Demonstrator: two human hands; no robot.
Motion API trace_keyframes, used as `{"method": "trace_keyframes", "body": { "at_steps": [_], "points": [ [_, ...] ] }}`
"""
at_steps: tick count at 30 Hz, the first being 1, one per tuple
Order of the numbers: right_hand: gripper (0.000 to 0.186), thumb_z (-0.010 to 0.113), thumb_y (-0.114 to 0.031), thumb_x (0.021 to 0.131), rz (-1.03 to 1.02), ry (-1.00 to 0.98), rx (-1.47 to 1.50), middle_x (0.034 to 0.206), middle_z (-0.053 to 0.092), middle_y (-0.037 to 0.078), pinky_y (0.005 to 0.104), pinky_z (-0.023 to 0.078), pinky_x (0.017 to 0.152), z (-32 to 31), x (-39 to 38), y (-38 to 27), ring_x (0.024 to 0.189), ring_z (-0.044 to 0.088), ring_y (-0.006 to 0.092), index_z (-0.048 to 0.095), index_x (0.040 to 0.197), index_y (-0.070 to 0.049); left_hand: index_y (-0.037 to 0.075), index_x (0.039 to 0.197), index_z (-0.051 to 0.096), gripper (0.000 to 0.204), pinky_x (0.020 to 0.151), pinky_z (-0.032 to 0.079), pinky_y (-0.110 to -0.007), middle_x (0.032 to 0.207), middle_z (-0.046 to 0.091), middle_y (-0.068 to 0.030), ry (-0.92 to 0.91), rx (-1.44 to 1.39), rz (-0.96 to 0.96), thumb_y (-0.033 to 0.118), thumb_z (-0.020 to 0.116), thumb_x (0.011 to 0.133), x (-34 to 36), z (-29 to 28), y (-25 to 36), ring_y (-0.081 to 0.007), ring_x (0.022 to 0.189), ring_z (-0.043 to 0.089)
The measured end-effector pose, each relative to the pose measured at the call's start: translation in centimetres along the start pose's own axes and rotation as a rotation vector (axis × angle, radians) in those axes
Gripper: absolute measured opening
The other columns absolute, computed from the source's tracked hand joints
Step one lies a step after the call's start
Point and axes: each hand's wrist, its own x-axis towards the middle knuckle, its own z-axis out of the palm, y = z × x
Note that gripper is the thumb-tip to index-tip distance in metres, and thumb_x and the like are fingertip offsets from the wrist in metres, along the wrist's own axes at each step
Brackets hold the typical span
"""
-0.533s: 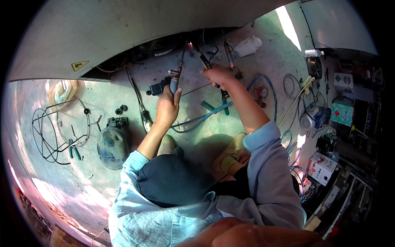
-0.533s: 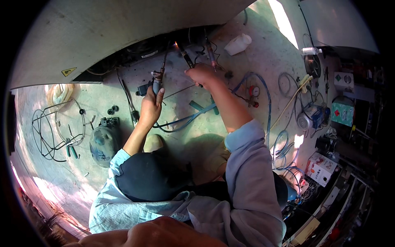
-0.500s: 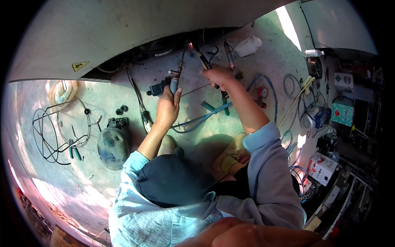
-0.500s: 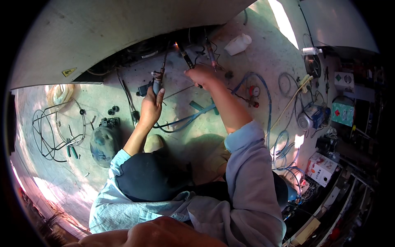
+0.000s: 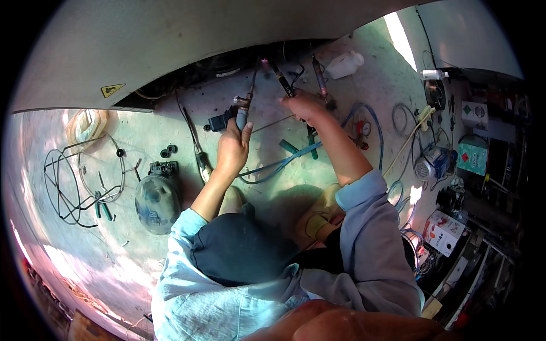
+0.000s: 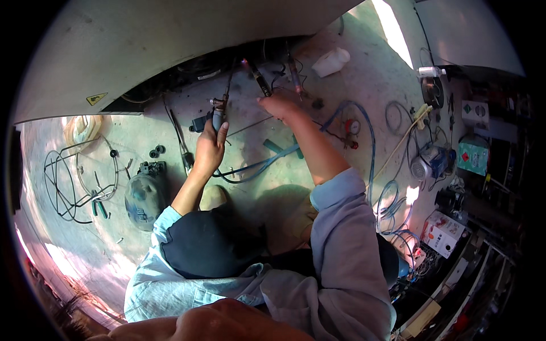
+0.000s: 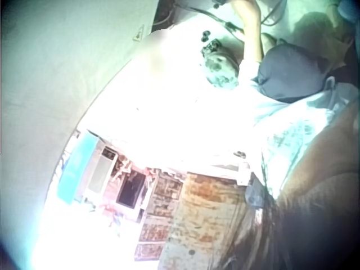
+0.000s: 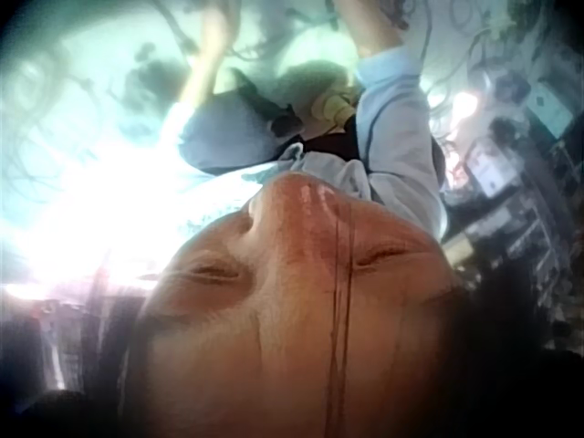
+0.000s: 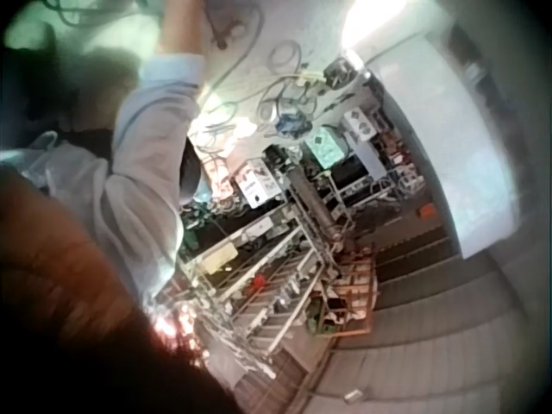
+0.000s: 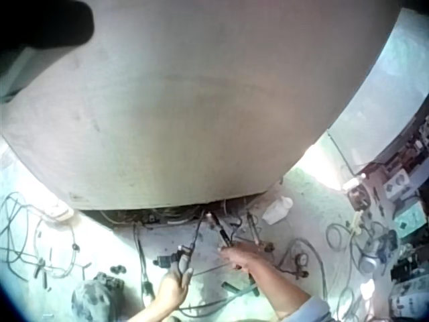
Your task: The person uses a soldering iron and a blowtorch to heat and solder a metal pipe connection. They hold the tools with both hands, applying heat to the joint while occasionally adjusting the position of the pipe.
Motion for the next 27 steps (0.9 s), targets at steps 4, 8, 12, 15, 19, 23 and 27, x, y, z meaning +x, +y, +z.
{"method": "trace_keyframes", "body": {
  "at_steps": [4, 8, 12, 15, 19, 23, 27],
  "points": [
    [0.029, 0.059, -0.03, 0.089, 0.077, -0.085, 0.17, 0.059, 0.04, -0.003, 0.0307, 0.031, 0.046, -0.2, 0.1, -0.3, 0.05, 0.036, 0.0096, 0.046, 0.069, -0.012, -0.001, 0.096, 0.045, 0.035, 0.054, 0.042, -0.051, 0.065, 0.056, -0.0267, 0.005, 0.014, -0.011, 0.033, 0.052, 0.095, 0.0, 0.0, -0.2, -0.0475, 0.064, 0.056],
    [0.028, 0.06, -0.029, 0.088, 0.024, 0.077, -0.139, 0.062, 0.044, -0.001, 0.0281, 0.032, 0.046, 0.4, -1.0, -1.0, 0.051, 0.039, 0.0111, 0.048, 0.072, -0.01, -0.001, 0.096, 0.045, 0.034, 0.054, 0.042, -0.051, 0.064, 0.056, -0.0263, 0.006, 0.012, -0.012, 0.033, 0.052, 0.095, -0.3, 0.0, -0.1, -0.0476, 0.063, 0.056],
    [0.023, 0.061, -0.025, 0.088, 0.093, -0.152, 0.285, 0.065, 0.047, -0.001, 0.0268, 0.035, 0.048, -0.7, -0.1, -0.6, 0.053, 0.042, 0.0105, 0.05, 0.075, -0.009, -0.001, 0.096, 0.045, 0.035, 0.054, 0.042, -0.051, 0.064, 0.056, -0.0263, -0.003, 0.022, 0.001, 0.032, 0.052, 0.095, -0.2, 0.0, 0.0, -0.0473, 0.064, 0.056],
    [0.018, 0.061, -0.023, 0.088, 0.075, -0.138, 0.136, 0.069, 0.052, -0.001, 0.0264, 0.04, 0.054, -1.3, 0.1, -0.7, 0.058, 0.048, 0.0102, 0.054, 0.082, -0.008, -0.002, 0.095, 0.045, 0.036, 0.054, 0.042, -0.051, 0.064, 0.056, -0.0269, -0.004, 0.025, 0.007, 0.033, 0.051, 0.095, -0.3, 0.1, 0.1, -0.0472, 0.064, 0.056],
    [0.017, 0.061, -0.024, 0.089, 0.123, -0.16, 0.22, 0.083, 0.061, 0.0, 0.0307, 0.047, 0.064, -0.7, -1.1, -1.6, 0.076, 0.061, 0.0103, 0.057, 0.097, -0.01, -0.003, 0.096, 0.045, 0.037, 0.054, 0.043, -0.05, 0.065, 0.056, -0.0272, -0.023, 0.035, -0.014, 0.034, 0.051, 0.096, -0.2, -0.2, 0.4, -0.0471, 0.064, 0.056],
    [0.02, 0.061, -0.022, 0.089, 0.141, -0.113, 0.23, 0.092, 0.065, 0.002, 0.0391, 0.049, 0.076, -0.1, -1.4, -1.4, 0.092, 0.063, 0.011, 0.058, 0.106, -0.01, -0.003, 0.096, 0.045, 0.037, 0.054, 0.043, -0.05, 0.065, 0.056, -0.0272, -0.016, 0.043, 0.005, 0.034, 0.05, 0.096, -0.2, -0.1, 0.3, -0.0473, 0.064, 0.056],
    [0.022, 0.061, -0.02, 0.089, 0.097, -0.073, 0.329, 0.093, 0.064, 0.003, 0.0382, 0.052, 0.076, 0.9, -2.2, -0.2, 0.09, 0.063, 0.0124, 0.058, 0.107, -0.008, -0.003, 0.095, 0.045, 0.037, 0.054, 0.043, -0.05, 0.065, 0.056, -0.0272, 0.005, 0.044, 0.029, 0.034, 0.051, 0.096, -0.2, -0.2, 0.3, -0.0475, 0.065, 0.057]
  ]
}}
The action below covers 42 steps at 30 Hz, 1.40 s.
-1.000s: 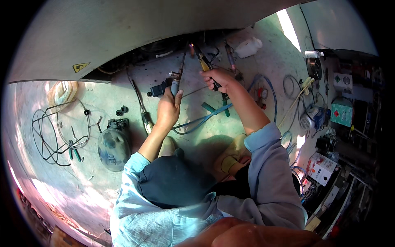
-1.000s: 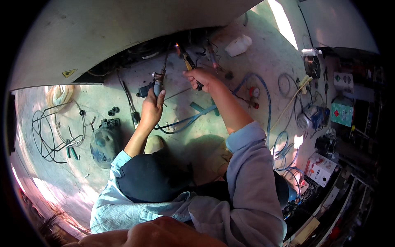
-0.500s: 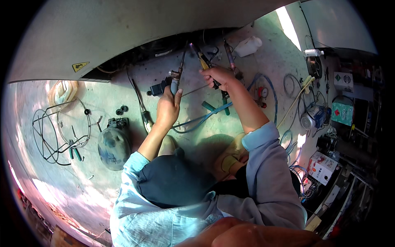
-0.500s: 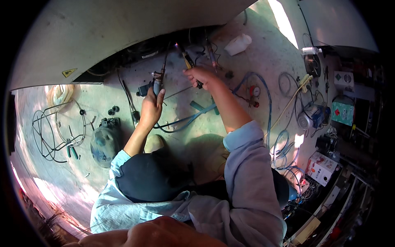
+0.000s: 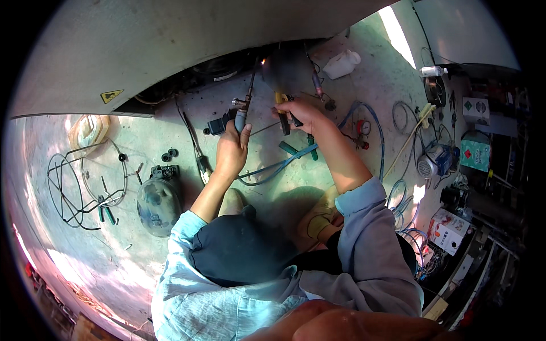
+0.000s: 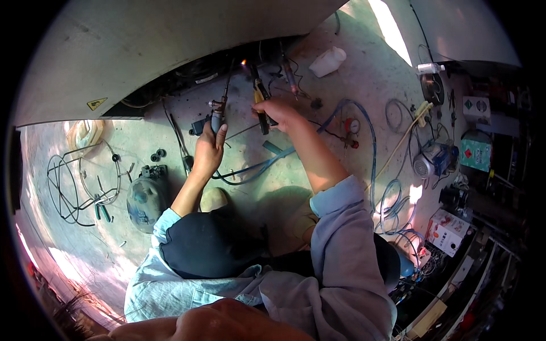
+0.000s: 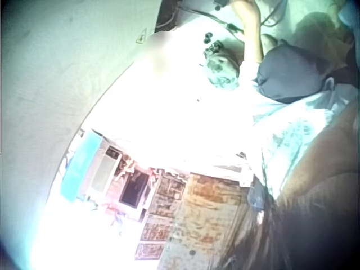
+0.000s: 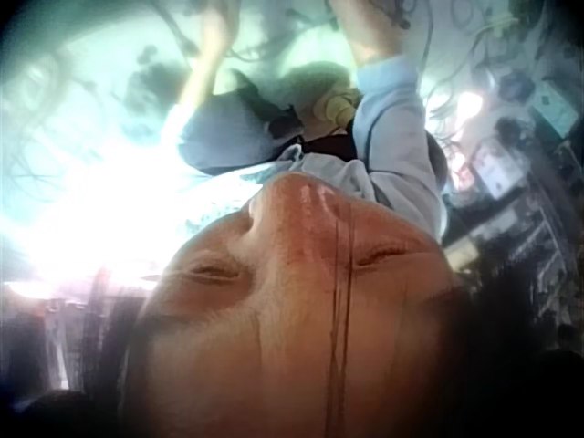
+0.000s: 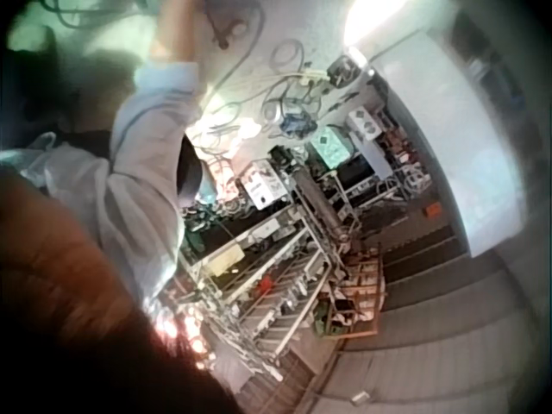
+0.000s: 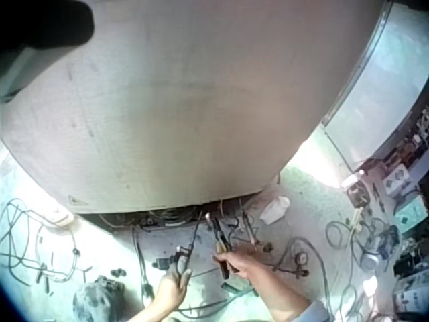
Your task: The person uses a soldering iron and a blowtorch to heat and solder a metal pipe connection. They hold the tools with both hands, applying heat to the joint while occasionally adjusting the position of the pipe.
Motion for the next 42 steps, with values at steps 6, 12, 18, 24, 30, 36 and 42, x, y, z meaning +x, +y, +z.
{"method": "trace_keyframes", "body": {
  "at_steps": [6, 12, 18, 24, 30, 36, 42],
  "points": [
    [0.023, 0.061, -0.02, 0.087, -0.048, 0.001, -0.091, 0.093, 0.064, 0.004, 0.0378, 0.053, 0.075, -0.2, 0.1, 0.6, 0.087, 0.063, 0.0136, 0.06, 0.104, -0.005, -0.002, 0.095, 0.046, 0.036, 0.054, 0.043, -0.051, 0.066, 0.056, -0.0274, -0.009, 0.004, -0.03, 0.034, 0.051, 0.095, 0.1, 0.1, -0.2, -0.0477, 0.065, 0.057],
    [0.024, 0.062, -0.021, 0.087, -0.073, 0.01, -0.09, 0.093, 0.064, 0.004, 0.0374, 0.053, 0.074, -0.2, 0.2, 0.9, 0.087, 0.063, 0.0141, 0.06, 0.104, -0.004, -0.002, 0.096, 0.046, 0.036, 0.054, 0.043, -0.051, 0.066, 0.057, -0.0271, -0.003, 0.006, -0.015, 0.034, 0.051, 0.095, 0.1, 0.2, -0.4, -0.0475, 0.065, 0.057],
    [0.025, 0.062, -0.021, 0.086, -0.117, 0.003, -0.152, 0.093, 0.063, 0.005, 0.0361, 0.053, 0.075, -0.2, 0.2, 0.7, 0.085, 0.061, 0.0142, 0.059, 0.102, -0.003, -0.001, 0.096, 0.045, 0.036, 0.055, 0.043, -0.051, 0.066, 0.057, -0.027, -0.017, 0.005, -0.03, 0.034, 0.051, 0.095, 0.1, 0.2, -0.3, -0.0475, 0.066, 0.057],
    [0.025, 0.062, -0.02, 0.085, -0.132, 0.026, -0.246, 0.093, 0.062, 0.007, 0.0338, 0.054, 0.072, 0.4, 0.5, -0.2, 0.086, 0.06, 0.0147, 0.058, 0.101, -0.002, -0.001, 0.096, 0.045, 0.035, 0.057, 0.044, -0.051, 0.068, 0.057, -0.0273, -0.037, -0.019, -0.057, 0.034, 0.051, 0.095, 0.0, 0.1, -0.1, -0.0475, 0.068, 0.057],
    [0.023, 0.063, -0.019, 0.084, -0.129, 0.027, -0.262, 0.092, 0.062, 0.007, 0.0317, 0.055, 0.07, 0.6, 0.3, -0.8, 0.087, 0.06, 0.0147, 0.059, 0.098, -0.001, 0.0, 0.096, 0.045, 0.034, 0.057, 0.043, -0.051, 0.068, 0.057, -0.0271, -0.041, -0.028, -0.066, 0.033, 0.051, 0.095, 0.0, 0.2, -0.2, -0.0477, 0.068, 0.057],
    [0.021, 0.063, -0.017, 0.084, -0.138, 0.041, -0.228, 0.091, 0.062, 0.007, 0.0322, 0.056, 0.071, 0.4, 0.8, -0.5, 0.088, 0.061, 0.0151, 0.06, 0.098, -0.001, 0.0, 0.096, 0.045, 0.034, 0.056, 0.043, -0.051, 0.068, 0.057, -0.0272, -0.042, -0.031, -0.062, 0.033, 0.051, 0.095, 0.1, 0.3, -0.3, -0.048, 0.068, 0.057],
    [0.019, 0.062, -0.018, 0.086, -0.103, 0.049, -0.101, 0.089, 0.061, 0.007, 0.032, 0.057, 0.071, 1.2, -0.6, 1.1, 0.088, 0.061, 0.0156, 0.06, 0.096, -0.002, 0.0, 0.096, 0.043, 0.035, 0.056, 0.043, -0.052, 0.072, 0.057, -0.0283, -0.056, 0.022, -0.014, 0.034, 0.051, 0.095, -0.2, 0.4, -0.2, -0.0489, 0.069, 0.056]
  ]
}}
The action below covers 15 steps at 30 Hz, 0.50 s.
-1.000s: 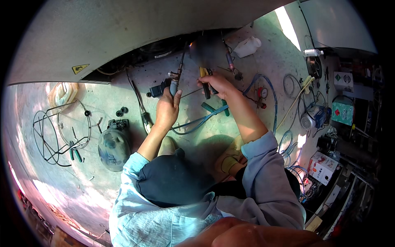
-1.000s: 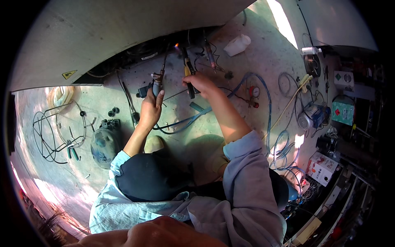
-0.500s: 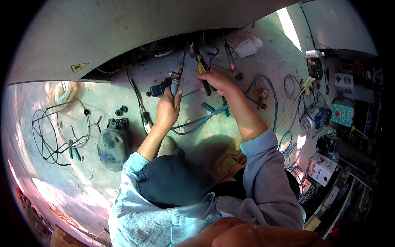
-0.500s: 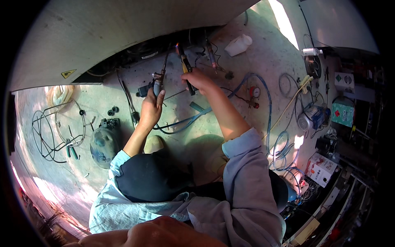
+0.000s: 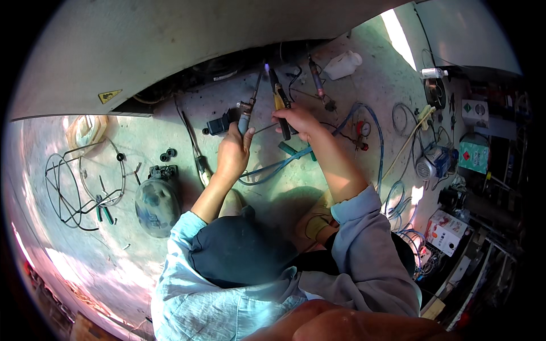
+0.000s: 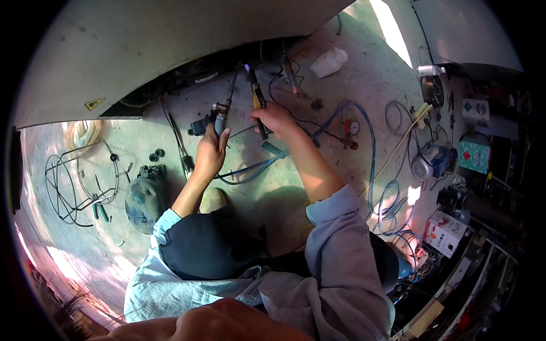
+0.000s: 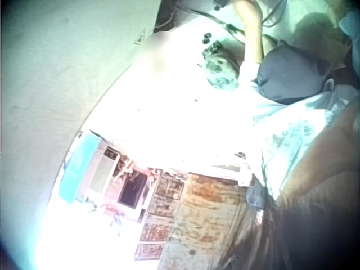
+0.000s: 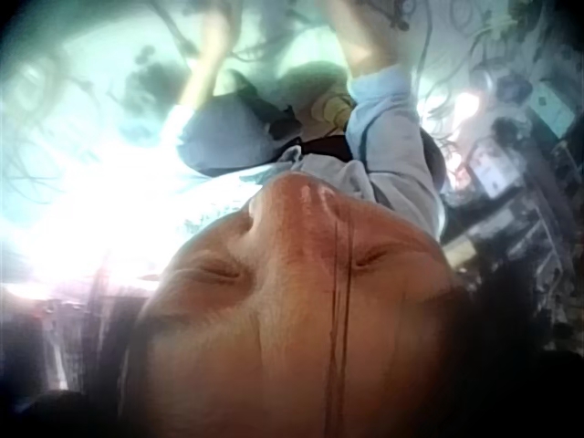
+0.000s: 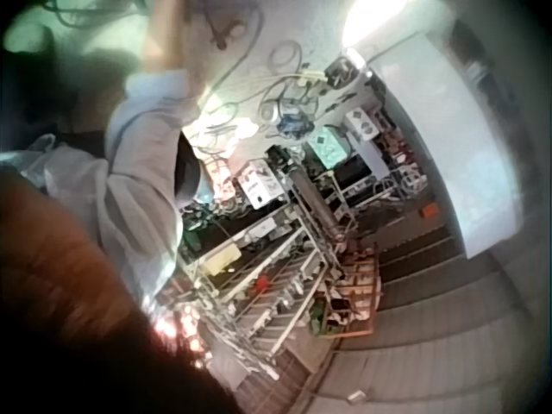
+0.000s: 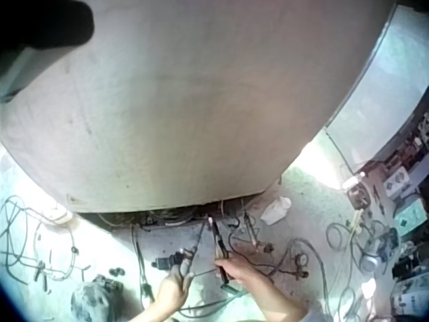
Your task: The person uses a soldering iron and a blowtorch to heat and solder a metal pipe connection. They hold the tools with both hands, applying heat to the joint while occasionally adjusting the position of the pipe.
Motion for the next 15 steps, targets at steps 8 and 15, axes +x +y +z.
{"method": "trace_keyframes", "body": {
  "at_steps": [8, 15],
  "points": [
    [0.048, 0.072, -0.025, 0.076, -0.107, 0.157, -0.818, 0.108, 0.059, 0.021, 0.0418, 0.049, 0.083, 1.4, 2.5, 7.6, 0.104, 0.057, 0.0352, 0.053, 0.112, 0.002, -0.001, 0.104, 0.04, 0.032, 0.063, 0.045, -0.054, 0.082, 0.059, -0.0318, -0.083, 0.095, 0.002, 0.03, 0.043, 0.098, -0.3, 0.2, 0.7, -0.0509, 0.075, 0.057],
    [0.063, 0.07, -0.036, 0.078, -0.496, 0.473, -1.16, 0.121, 0.054, 0.021, 0.043, 0.042, 0.091, 3.3, -1.1, 5.7, 0.11, 0.054, 0.0361, 0.047, 0.126, -0.003, -0.004, 0.111, 0.039, 0.034, 0.069, 0.046, -0.054, 0.088, 0.058, -0.0343, -0.142, 0.089, -0.015, 0.028, 0.041, 0.098, -0.9, 0.2, 0.6, -0.0522, 0.082, 0.056]
  ]
}}
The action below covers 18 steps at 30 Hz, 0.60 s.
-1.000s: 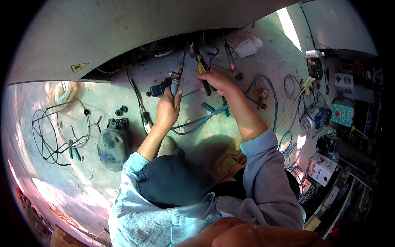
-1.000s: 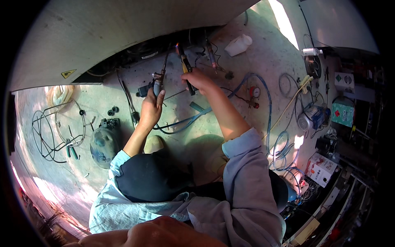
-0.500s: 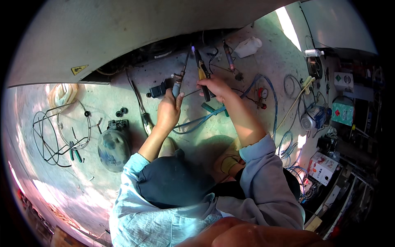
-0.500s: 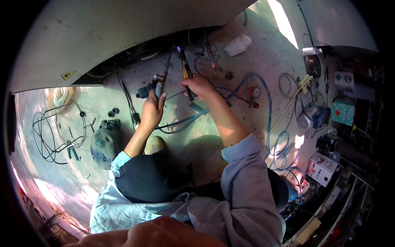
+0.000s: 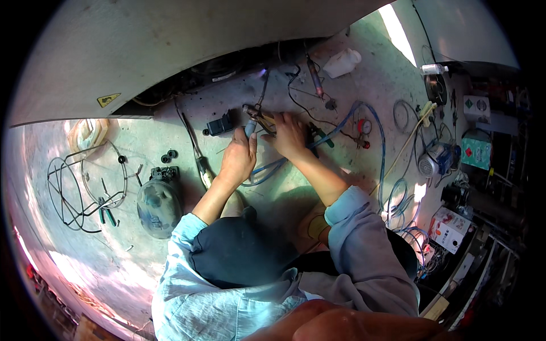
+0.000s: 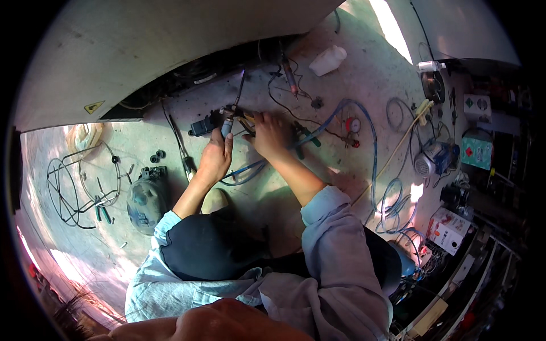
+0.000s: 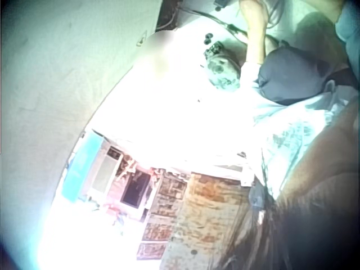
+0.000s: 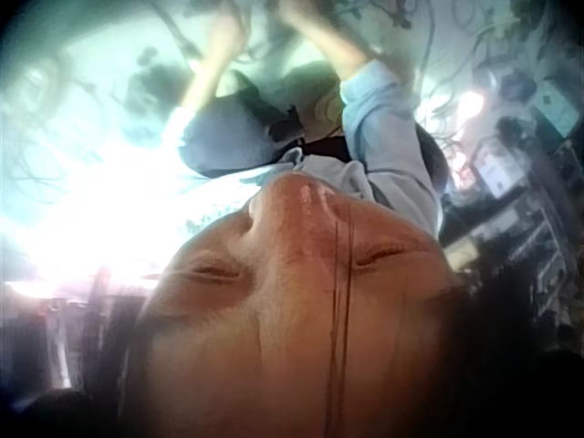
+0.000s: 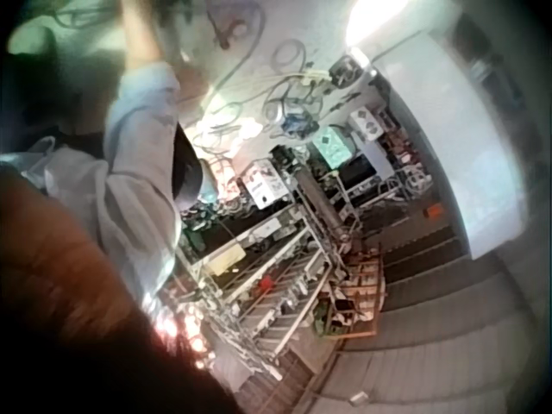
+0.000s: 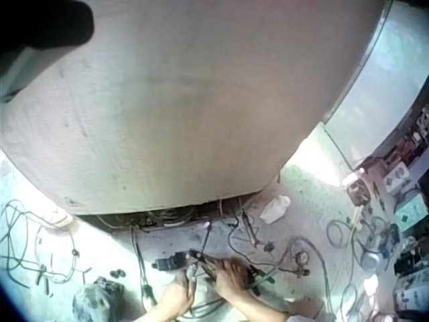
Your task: The person uses a soldering iron and a blowtorch to heat and solder a metal pipe connection. They hold the tools with both hands, applying heat to the joint while occasionally adjusting the position of the pipe.
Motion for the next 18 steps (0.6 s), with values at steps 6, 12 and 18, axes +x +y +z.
{"method": "trace_keyframes", "body": {
  "at_steps": [6, 12, 18],
  "points": [
    [0.042, 0.049, -0.043, 0.096, 0.375, -0.05, 1.387, 0.089, 0.065, 0.003, 0.0292, 0.046, 0.069, 2.1, -0.8, -3.2, 0.085, 0.063, 0.019, 0.059, 0.111, -0.005, -0.006, 0.115, 0.038, 0.034, 0.073, 0.047, -0.053, 0.095, 0.058, -0.0346, -0.038, -0.057, -0.007, 0.015, 0.047, 0.091, 0.1, 0.3, -0.2, -0.0525, 0.086, 0.056],
    [0.032, 0.058, -0.028, 0.094, 0.325, 0.091, 1.502, 0.098, 0.064, 0.005, 0.0284, 0.045, 0.08, 2.0, -1.6, -7.0, 0.088, 0.056, 0.012, 0.058, 0.109, -0.001, -0.016, 0.133, 0.024, 0.064, 0.072, 0.051, -0.047, 0.103, 0.055, -0.0324, 0.176, 0.053, 0.344, 0.005, 0.054, 0.08, 0.3, 2.0, -1.2, -0.0469, 0.083, 0.059],
    [0.029, 0.046, -0.028, 0.099, 0.53, 0.262, 1.526, 0.09, 0.061, 0.004, 0.0289, 0.044, 0.075, 2.6, -1.7, -6.4, 0.08, 0.055, 0.0127, 0.057, 0.104, -0.001, -0.01, 0.142, 0.003, 0.086, 0.076, 0.051, -0.045, 0.115, 0.054, -0.0335, -0.009, -0.029, 0.208, 0.011, 0.059, 0.081, -0.5, 1.2, 0.5, -0.0468, 0.095, 0.059]
  ]
}}
